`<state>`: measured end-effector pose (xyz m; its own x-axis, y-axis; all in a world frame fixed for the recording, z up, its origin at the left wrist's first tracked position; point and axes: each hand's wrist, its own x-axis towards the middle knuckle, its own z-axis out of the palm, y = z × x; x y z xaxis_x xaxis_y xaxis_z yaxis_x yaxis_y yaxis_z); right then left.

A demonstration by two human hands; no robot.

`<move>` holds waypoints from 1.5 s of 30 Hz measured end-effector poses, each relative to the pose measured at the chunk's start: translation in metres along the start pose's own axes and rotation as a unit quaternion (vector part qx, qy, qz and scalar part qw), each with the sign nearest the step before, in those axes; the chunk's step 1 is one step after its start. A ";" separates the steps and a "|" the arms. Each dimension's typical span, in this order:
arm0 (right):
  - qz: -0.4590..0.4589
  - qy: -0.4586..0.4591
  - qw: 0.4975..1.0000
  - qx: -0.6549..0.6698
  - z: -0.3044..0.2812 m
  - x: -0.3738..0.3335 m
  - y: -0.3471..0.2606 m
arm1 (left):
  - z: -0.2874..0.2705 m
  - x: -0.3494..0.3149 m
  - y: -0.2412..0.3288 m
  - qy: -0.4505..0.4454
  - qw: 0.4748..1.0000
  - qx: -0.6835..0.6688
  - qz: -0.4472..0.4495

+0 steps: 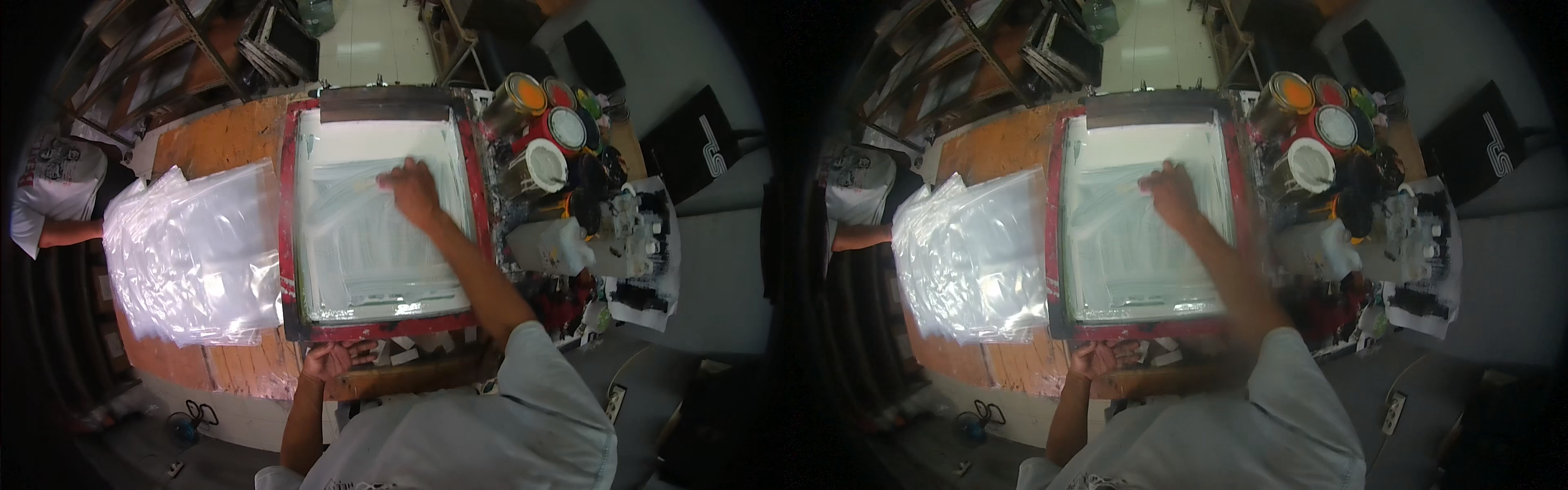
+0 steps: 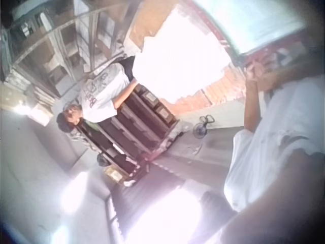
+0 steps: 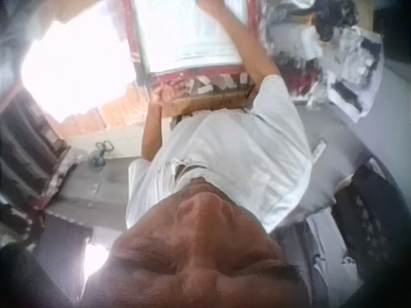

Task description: The person performs screen printing on plastic bags by placing a bag on the workbench, lowering the screen frame, and using a squeegee to apply ink. They then lift the frame, remove the printed bag, and clean the screen mesh using a cloth and solvent.

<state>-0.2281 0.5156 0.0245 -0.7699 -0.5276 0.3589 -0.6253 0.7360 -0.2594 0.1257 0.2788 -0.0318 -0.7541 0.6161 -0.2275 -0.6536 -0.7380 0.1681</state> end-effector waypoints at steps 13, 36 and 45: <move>-0.003 -0.142 0.990 0.005 -0.102 -0.173 -0.025 | 0.011 0.002 0.003 0.015 1.000 -0.010 0.014; -0.142 -0.134 0.966 0.172 -0.030 -0.095 -0.094 | 0.010 0.004 0.005 -0.014 1.000 -0.006 0.012; -0.172 -0.068 0.959 0.216 0.020 -0.047 -0.096 | 0.007 0.006 0.003 -0.056 0.998 -0.012 0.024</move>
<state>-0.1348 0.4609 0.0145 -0.4991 -0.7802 0.3772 -0.8175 0.2795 -0.5035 0.1191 0.2821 -0.0258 -0.7879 0.6055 -0.1117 -0.6157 -0.7732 0.1521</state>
